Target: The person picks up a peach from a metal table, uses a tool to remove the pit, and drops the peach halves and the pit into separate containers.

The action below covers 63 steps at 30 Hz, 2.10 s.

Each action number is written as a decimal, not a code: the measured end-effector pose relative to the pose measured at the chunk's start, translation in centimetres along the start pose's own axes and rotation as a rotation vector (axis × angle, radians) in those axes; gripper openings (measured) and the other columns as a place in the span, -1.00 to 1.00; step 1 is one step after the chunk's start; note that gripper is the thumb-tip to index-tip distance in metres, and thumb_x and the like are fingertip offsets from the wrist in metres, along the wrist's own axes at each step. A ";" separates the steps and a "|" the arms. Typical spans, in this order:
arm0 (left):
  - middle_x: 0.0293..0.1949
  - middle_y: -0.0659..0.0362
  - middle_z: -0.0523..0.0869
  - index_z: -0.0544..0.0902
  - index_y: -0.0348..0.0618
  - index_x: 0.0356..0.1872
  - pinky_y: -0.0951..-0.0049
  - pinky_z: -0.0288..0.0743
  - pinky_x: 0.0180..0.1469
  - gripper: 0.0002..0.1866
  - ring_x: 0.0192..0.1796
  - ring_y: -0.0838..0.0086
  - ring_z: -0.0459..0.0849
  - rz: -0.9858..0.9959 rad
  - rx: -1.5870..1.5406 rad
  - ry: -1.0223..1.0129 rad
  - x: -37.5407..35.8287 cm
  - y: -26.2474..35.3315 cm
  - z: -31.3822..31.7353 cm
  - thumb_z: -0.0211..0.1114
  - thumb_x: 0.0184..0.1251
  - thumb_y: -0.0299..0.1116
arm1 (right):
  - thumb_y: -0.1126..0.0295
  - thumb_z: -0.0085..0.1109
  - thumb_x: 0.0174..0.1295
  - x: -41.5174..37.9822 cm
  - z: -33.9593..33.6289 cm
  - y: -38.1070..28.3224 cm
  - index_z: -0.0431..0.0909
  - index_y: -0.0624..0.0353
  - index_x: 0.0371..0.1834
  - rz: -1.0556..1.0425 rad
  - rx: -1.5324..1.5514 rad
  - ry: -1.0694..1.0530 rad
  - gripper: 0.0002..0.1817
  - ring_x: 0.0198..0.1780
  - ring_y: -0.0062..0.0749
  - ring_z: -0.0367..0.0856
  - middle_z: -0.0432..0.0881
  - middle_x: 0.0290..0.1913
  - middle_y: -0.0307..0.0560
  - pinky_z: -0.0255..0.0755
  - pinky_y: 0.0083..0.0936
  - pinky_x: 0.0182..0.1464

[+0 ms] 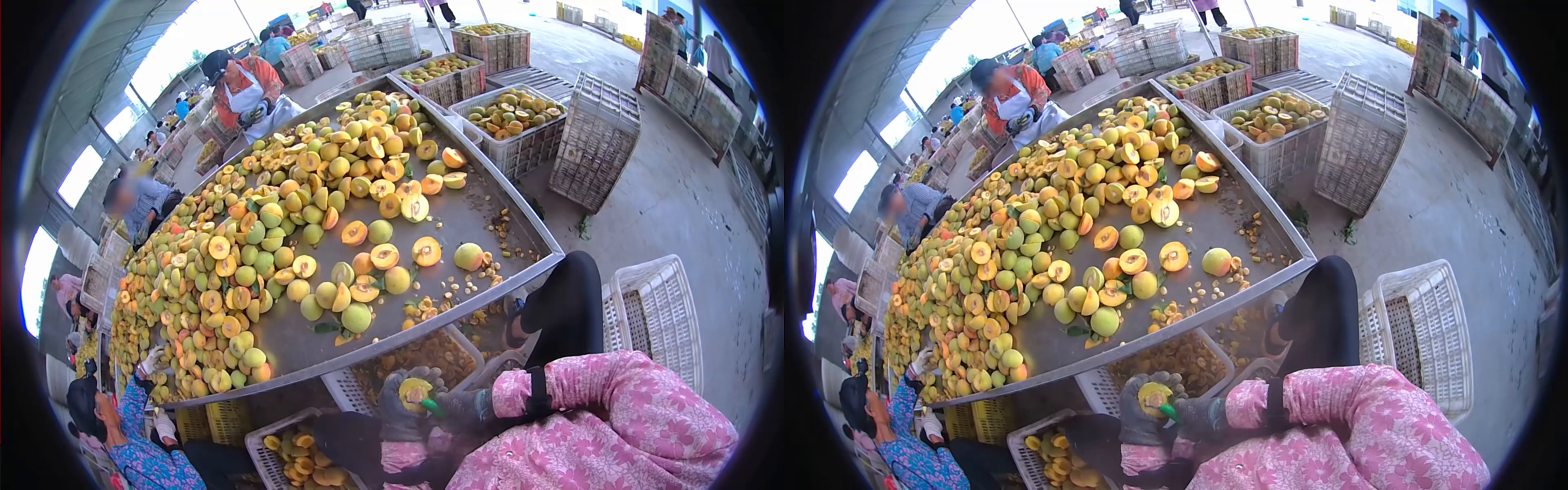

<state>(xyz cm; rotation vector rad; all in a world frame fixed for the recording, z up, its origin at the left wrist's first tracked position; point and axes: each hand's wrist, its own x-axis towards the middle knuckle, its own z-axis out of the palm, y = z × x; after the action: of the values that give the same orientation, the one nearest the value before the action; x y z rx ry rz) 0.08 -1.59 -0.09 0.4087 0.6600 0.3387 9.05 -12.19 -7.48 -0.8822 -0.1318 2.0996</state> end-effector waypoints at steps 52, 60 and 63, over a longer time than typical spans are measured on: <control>-0.02 -0.13 0.58 0.43 -0.40 0.00 0.22 0.64 -0.13 -0.61 -0.06 0.14 0.63 0.640 0.192 0.065 -1.5 -0.5 4.9 -0.03 0.37 -0.23 | 0.26 0.09 0.24 2.5 -3.0 1.0 0.35 0.10 -0.12 -1.059 -0.977 0.187 -0.76 -0.59 -0.56 0.46 0.46 -0.46 -0.23 0.35 -0.57 -0.61; 0.00 -0.09 0.54 0.41 -0.26 0.05 0.18 0.58 -0.06 -0.56 -0.05 0.16 0.58 0.807 0.146 0.097 -1.5 -1.1 5.1 -0.12 0.40 -0.09 | 0.29 0.13 0.22 -8.4 7.5 -6.1 0.35 0.08 -0.08 -0.112 -0.347 -0.062 -0.73 -0.61 -0.64 0.41 0.44 -0.48 -0.27 0.36 -0.61 -0.64; 0.03 -0.15 0.53 0.42 -0.36 0.01 0.14 0.60 -0.05 -0.65 -0.04 0.12 0.60 0.849 0.309 0.019 -1.6 -0.6 5.2 0.07 0.35 -0.28 | 0.28 0.14 0.22 -8.3 7.3 -6.6 0.32 0.07 0.02 -0.181 -0.394 -0.052 -0.66 -0.62 -0.68 0.39 0.43 -0.49 -0.29 0.38 -0.61 -0.64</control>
<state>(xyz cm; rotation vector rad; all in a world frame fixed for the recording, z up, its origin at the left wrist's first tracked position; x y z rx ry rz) 2.42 -4.11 4.18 0.9820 0.5298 1.0521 12.15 -12.56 4.97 -1.0019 -0.6473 1.9574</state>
